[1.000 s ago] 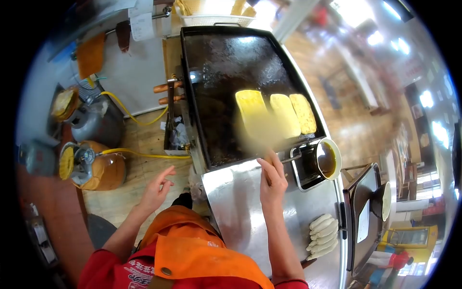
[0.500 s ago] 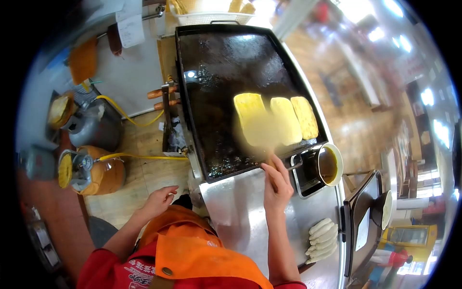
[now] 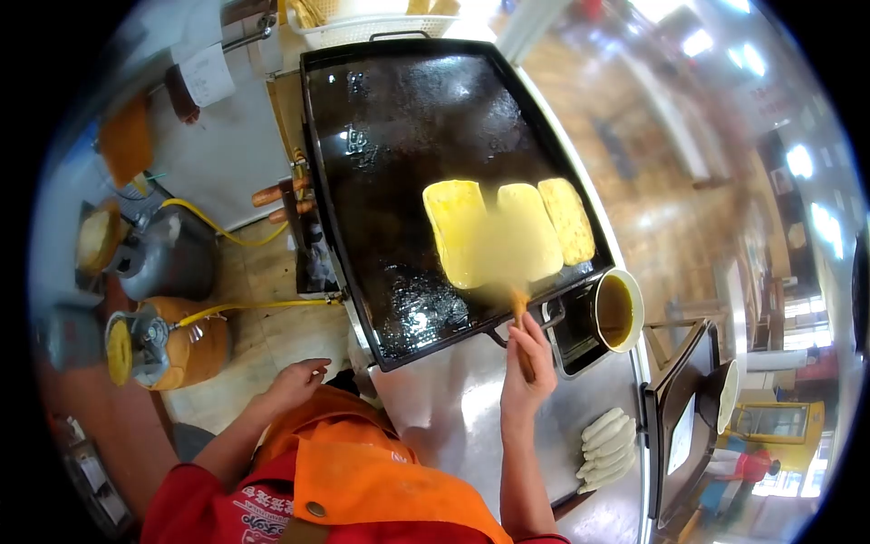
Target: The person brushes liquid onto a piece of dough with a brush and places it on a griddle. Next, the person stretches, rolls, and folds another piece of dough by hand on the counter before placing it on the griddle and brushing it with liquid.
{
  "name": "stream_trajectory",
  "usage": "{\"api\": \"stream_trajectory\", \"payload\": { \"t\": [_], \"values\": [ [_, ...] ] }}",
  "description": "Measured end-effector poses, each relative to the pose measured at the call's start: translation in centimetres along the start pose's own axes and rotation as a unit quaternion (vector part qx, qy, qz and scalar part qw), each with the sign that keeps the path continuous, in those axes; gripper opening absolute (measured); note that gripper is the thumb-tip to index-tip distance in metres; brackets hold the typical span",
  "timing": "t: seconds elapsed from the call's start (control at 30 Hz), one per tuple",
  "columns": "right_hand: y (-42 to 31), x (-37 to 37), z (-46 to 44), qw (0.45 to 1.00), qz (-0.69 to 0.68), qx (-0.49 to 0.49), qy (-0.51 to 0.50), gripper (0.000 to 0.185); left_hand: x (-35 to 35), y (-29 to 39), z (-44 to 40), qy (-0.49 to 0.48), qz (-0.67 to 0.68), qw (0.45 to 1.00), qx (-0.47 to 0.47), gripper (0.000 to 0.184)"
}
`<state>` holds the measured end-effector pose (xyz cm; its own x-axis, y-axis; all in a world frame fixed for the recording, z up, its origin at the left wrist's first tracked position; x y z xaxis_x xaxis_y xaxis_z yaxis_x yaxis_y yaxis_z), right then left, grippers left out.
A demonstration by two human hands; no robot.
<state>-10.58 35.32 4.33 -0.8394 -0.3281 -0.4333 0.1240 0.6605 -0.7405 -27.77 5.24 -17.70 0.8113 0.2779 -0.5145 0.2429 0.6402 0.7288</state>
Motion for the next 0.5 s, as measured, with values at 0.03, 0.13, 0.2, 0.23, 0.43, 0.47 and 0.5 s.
{"api": "stream_trajectory", "payload": {
  "t": [0.03, 0.13, 0.2, 0.23, 0.43, 0.47, 0.5],
  "values": [
    [-0.7, 0.0, -0.4, 0.999, -0.016, -0.031, 0.035, 0.02, 0.1, -0.3, -0.1, -0.009, 0.002, 1.0, -0.019, 0.033],
    [-0.9, 1.5, -2.2, 0.997, 0.031, -0.063, 0.025, 0.021, 0.0, -0.1, -1.1, -0.04, -0.005, 0.998, -0.046, 0.033],
    [0.3, 2.9, -2.8, 1.0, -0.003, 0.003, -0.018, 0.022, -0.3, 0.2, -1.5, -0.051, -0.021, 0.998, -0.042, 0.033],
    [0.3, 3.2, -2.8, 1.0, 0.003, 0.002, -0.025, 0.022, -0.6, 0.2, -1.9, -0.039, -0.03, 0.999, -0.017, 0.034],
    [-1.4, 3.3, -1.7, 0.998, 0.048, -0.008, -0.041, 0.025, -0.6, -0.6, -3.2, -0.05, -0.026, 0.998, -0.014, 0.033],
    [-1.1, 3.3, -1.4, 0.998, 0.049, -0.003, -0.043, 0.025, -0.3, -0.9, -3.3, -0.051, -0.04, 0.998, 0.001, 0.033],
    [-0.8, 3.4, -0.9, 0.998, 0.049, -0.001, -0.045, 0.025, -0.5, -0.6, -3.6, -0.049, -0.053, 0.997, 0.016, 0.033]
  ]
}}
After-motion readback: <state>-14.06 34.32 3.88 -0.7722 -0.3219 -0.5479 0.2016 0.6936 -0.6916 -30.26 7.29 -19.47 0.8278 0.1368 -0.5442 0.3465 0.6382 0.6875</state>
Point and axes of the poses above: each hand's wrist, its own z-axis away from the middle knuckle, its own x-axis out of the palm, y = z × x, the point moved 9 cm from there along -z, towards the middle knuckle, and after that the axes turned 9 degrees about -x, right-handed, at the moved point
